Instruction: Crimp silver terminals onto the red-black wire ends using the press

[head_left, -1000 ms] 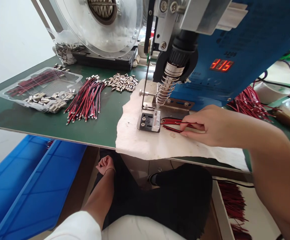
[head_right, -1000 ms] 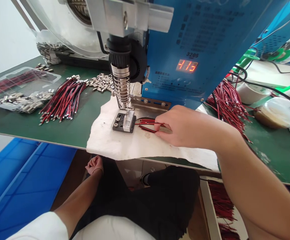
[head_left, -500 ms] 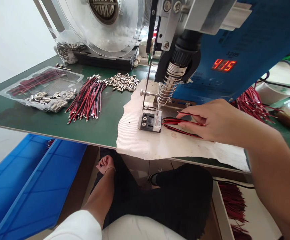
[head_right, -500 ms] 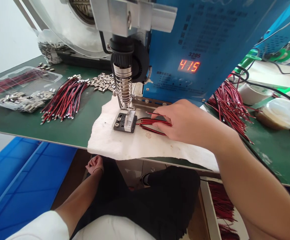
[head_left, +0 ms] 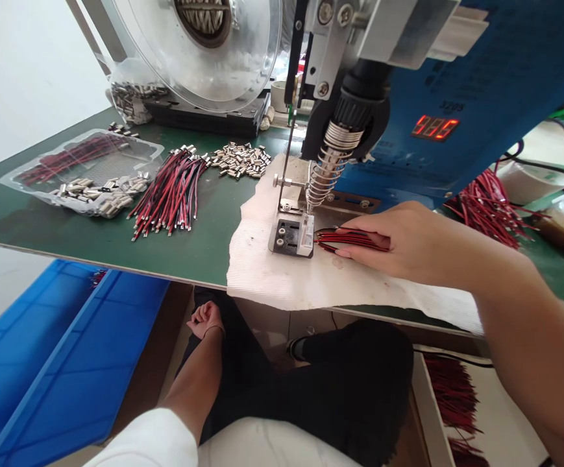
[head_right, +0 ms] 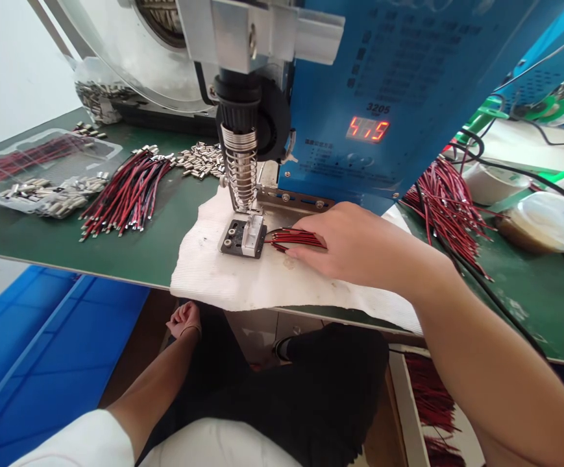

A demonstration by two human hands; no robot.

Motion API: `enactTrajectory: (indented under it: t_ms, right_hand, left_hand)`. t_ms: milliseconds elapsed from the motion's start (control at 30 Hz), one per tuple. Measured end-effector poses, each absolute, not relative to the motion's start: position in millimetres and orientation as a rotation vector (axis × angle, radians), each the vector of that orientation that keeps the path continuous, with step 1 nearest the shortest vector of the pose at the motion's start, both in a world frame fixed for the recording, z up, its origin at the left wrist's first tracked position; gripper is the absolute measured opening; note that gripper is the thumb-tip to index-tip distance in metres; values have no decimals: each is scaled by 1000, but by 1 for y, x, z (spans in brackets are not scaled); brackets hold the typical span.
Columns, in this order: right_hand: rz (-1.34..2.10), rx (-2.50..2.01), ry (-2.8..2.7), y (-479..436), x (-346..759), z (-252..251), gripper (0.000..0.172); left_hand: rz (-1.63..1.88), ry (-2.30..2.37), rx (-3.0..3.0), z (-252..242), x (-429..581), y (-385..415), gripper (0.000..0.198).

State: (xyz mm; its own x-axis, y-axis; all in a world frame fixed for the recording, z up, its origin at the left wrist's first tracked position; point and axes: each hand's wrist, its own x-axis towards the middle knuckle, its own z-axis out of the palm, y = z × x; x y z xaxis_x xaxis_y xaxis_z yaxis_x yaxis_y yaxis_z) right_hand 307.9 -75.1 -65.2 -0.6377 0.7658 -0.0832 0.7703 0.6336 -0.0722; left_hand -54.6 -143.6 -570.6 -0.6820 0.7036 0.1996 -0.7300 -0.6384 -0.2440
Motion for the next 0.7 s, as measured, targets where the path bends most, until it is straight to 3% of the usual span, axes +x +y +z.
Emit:
enactTrajectory:
  t_ms: [333,700]
  right_hand:
    - [-60,1376,2725,-73,312,-68,46]
    - [-167,1337,2754,-73,313,-64,32]
  left_hand:
    - [2281,-437,66,-560,-52,-143,39]
    - [2292,-438,16,-539,-46,-143,39]
